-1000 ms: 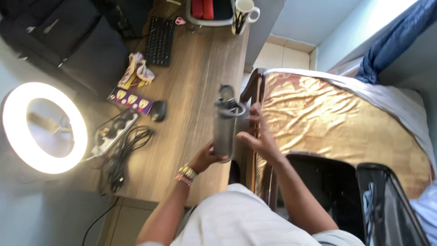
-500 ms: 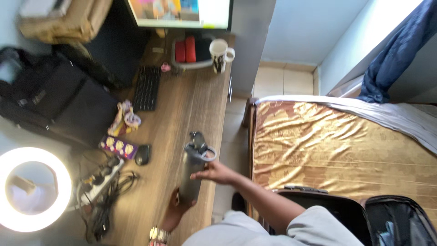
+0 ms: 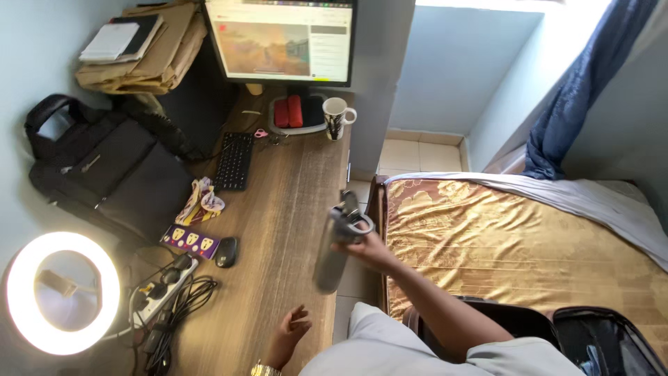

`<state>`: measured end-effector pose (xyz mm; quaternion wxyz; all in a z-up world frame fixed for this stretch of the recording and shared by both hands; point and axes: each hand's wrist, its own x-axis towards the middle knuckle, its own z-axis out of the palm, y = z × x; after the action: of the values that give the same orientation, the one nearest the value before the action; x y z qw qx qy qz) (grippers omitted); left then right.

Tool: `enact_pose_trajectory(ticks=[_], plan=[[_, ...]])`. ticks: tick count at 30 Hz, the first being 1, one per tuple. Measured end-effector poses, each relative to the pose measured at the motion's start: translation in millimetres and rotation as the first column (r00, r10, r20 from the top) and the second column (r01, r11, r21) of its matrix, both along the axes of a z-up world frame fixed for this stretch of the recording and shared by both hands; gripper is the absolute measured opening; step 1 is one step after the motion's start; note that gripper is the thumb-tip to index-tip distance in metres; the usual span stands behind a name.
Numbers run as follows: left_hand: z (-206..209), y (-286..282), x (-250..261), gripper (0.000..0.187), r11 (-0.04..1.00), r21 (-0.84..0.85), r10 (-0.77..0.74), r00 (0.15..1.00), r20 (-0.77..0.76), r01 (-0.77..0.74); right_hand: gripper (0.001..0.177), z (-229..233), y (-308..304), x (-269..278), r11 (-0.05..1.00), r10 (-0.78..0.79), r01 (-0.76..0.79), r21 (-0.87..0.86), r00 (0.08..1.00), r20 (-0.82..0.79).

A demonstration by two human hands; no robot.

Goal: The person unpacks a black bag and places its contents on a desk. They remove a notebook, a power adapter, two red cases, a power bank, a laptop, and a flashlight, setting each item on the desk or in a nearby tray.

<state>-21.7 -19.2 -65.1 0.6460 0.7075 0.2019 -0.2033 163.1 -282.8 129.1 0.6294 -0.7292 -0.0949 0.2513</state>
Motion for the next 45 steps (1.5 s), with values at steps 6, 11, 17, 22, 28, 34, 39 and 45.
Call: enact_pose_trajectory(ticks=[6,11,17,22,28,34,39,45], plan=[[21,-15,48,0.064,0.998,0.045,-0.043,0.987,0.153,0.037,0.053,-27,-40,98,0.984,-0.115,0.134,-0.122,0.982,0.147],[42,-32,117,0.063,0.988,0.132,-0.099,0.989,0.108,0.085,0.049,-68,-51,197,0.959,-0.261,0.263,-0.108,0.965,0.036],[26,-49,192,0.065,0.91,0.364,-0.192,0.98,-0.057,0.199,0.049,-124,-65,295,0.933,-0.361,0.357,0.055,0.922,0.137],[-33,-84,269,0.087,0.785,0.586,-0.301,0.951,0.075,0.202,0.049,-147,-85,387,0.898,-0.437,0.439,0.028,0.883,0.171],[-47,-90,341,0.092,0.304,0.85,-0.577,0.793,-0.195,0.43,0.043,-147,-88,502,0.879,-0.475,0.47,0.081,0.846,0.244],[-35,-84,399,0.091,0.429,0.779,-0.486,0.844,-0.227,0.457,0.048,-150,-52,630,0.882,-0.471,0.43,0.192,0.803,0.365],[-16,-80,399,0.095,0.466,0.76,-0.5,0.843,-0.197,0.454,0.05,-177,-18,696,0.901,-0.431,0.357,0.248,0.807,0.404],[-28,-82,397,0.095,0.533,0.753,-0.456,0.88,-0.129,0.386,0.043,-216,6,751,0.908,-0.38,0.29,0.303,0.875,0.301]])
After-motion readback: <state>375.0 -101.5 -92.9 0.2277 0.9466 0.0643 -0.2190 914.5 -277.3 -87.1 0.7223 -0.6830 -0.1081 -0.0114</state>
